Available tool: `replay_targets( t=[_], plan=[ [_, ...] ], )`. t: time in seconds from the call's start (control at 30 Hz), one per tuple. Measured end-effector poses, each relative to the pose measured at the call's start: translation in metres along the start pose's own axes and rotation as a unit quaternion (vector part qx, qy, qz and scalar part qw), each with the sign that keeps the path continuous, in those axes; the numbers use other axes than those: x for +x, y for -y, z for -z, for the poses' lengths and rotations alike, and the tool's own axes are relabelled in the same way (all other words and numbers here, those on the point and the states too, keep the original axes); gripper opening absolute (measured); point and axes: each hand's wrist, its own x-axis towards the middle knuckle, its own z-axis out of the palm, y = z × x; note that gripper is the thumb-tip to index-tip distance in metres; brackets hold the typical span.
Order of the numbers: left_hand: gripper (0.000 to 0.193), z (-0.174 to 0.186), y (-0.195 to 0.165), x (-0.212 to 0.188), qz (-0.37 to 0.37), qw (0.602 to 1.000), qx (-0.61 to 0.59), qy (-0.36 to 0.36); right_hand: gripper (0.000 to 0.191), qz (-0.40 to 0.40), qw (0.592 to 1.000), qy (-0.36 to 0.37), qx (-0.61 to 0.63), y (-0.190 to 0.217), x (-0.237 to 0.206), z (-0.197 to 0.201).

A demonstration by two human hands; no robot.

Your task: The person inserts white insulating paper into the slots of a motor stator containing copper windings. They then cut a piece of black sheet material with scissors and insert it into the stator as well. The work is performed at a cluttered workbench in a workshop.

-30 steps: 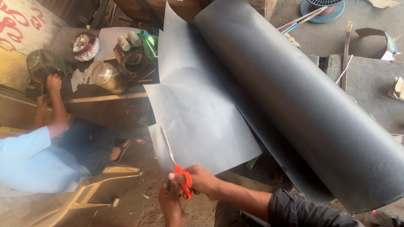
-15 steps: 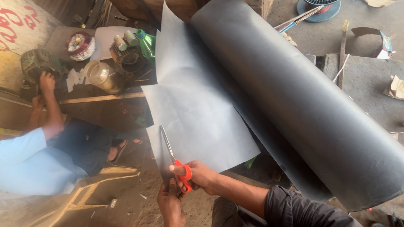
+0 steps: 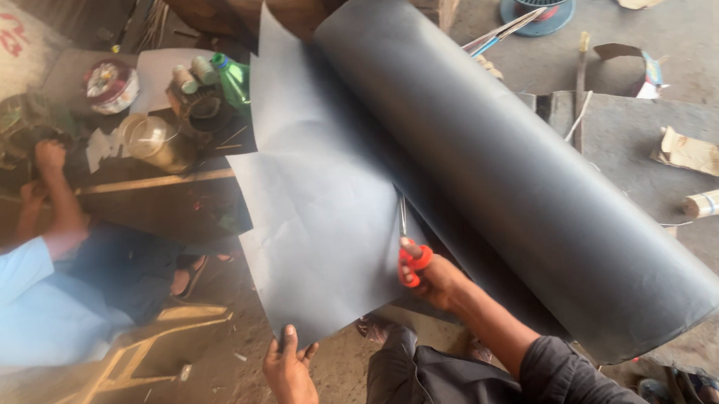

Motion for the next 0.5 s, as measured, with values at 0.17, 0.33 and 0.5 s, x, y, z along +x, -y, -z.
replay_targets(
  t=[0.17,0.33,0.5],
  plan=[
    [0.028,-0.005,0.002,0.002,0.006,0.999,-0.043,-0.022,0.055,-0.054,0.997,-0.034,-0.039,-0.007,-0.015,0.027],
    [0.043,-0.009,0.015,0.002,0.001,0.997,-0.075,0.007,0.029,-0.131,0.990,-0.009,-0.044,-0.052,-0.048,0.040],
    [0.051,-0.020,0.034,0.021,0.010,0.997,-0.078,0.024,0.055,-0.044,0.906,0.144,-0.396,-0.066,-0.075,0.048]
  ],
)
